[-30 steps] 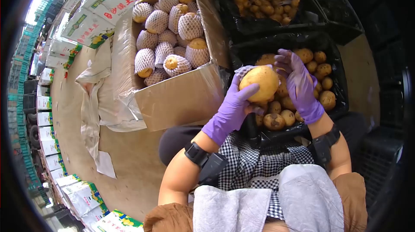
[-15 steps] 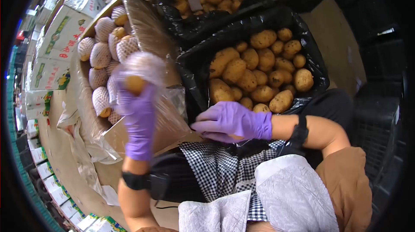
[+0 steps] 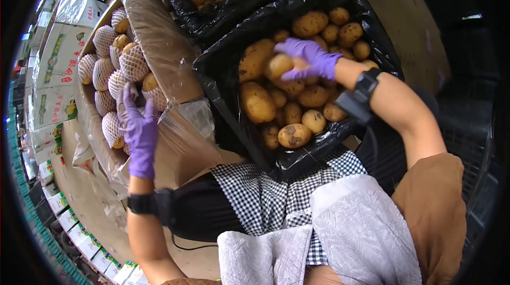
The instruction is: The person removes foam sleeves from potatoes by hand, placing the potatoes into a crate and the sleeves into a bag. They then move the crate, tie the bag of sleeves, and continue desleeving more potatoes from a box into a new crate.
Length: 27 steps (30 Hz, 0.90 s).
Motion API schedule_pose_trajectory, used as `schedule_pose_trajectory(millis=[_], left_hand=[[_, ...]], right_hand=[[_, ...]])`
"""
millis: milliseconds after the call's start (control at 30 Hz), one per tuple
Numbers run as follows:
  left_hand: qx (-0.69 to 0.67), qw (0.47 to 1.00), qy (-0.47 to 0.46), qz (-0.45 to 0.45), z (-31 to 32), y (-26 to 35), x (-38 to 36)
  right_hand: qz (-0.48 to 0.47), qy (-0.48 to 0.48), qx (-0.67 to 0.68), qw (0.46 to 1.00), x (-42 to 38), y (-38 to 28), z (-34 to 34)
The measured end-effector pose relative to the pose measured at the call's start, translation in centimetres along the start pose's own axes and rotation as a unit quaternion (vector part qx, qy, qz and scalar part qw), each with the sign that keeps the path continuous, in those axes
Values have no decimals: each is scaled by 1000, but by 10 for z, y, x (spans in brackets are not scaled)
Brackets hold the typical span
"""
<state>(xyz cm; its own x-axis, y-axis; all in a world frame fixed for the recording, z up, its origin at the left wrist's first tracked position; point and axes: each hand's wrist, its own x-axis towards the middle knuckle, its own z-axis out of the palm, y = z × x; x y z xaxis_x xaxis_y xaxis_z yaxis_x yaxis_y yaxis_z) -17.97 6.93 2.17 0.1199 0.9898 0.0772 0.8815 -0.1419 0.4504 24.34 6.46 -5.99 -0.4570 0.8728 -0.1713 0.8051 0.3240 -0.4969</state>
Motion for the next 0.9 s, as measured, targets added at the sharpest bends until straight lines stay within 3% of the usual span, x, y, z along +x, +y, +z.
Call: schedule_pose_trajectory(millis=[33, 67, 100, 133, 233, 333, 367, 433, 467, 533, 667, 767, 833, 900], left_hand=[[-102, 994, 27, 26, 4, 32, -12], [-149, 987, 16, 54, 8, 58, -26], [-196, 977, 6, 81, 11, 82, -41], [-179, 980, -17, 83, 10, 107, -54], [-221, 969, -35, 102, 23, 148, -76], [-268, 960, -10, 79, 38, 155, -73], [-271, 960, -1, 75, 42, 154, -72], [-229, 972, 13, 41, 51, 138, -67], [-218, 976, 16, 18, 58, 127, -64], [-211, 977, 14, -27, 65, 117, -60], [-224, 972, -10, -72, 59, 123, -57], [-216, 976, -3, -3, 54, 136, -60], [-212, 975, -5, 65, 48, 145, -59], [-185, 976, 6, 116, 43, 155, -61]], right_hand=[[0, 56, 66, 996, -13, 10, -6], [64, 3, 208, 976, -25, 6, -29], [104, -43, 195, 974, -38, 17, -46], [65, -16, 81, 994, -55, 35, -56], [110, -9, -156, 982, -96, 60, -79], [-21, 65, -269, 961, -95, 29, -54], [-54, 79, -199, 975, -91, 8, -29], [-112, -8, -43, 993, -89, -29, 18], [-99, -104, -45, 989, -81, -49, 31], [-169, -155, -136, 964, -68, -52, 69], [-105, -228, -74, 965, -54, -53, 61], [-156, -64, 33, 985, -66, -59, 14], [-182, 65, 18, 981, -63, -49, -22], [-184, 254, -91, 945, -62, -31, -59]])
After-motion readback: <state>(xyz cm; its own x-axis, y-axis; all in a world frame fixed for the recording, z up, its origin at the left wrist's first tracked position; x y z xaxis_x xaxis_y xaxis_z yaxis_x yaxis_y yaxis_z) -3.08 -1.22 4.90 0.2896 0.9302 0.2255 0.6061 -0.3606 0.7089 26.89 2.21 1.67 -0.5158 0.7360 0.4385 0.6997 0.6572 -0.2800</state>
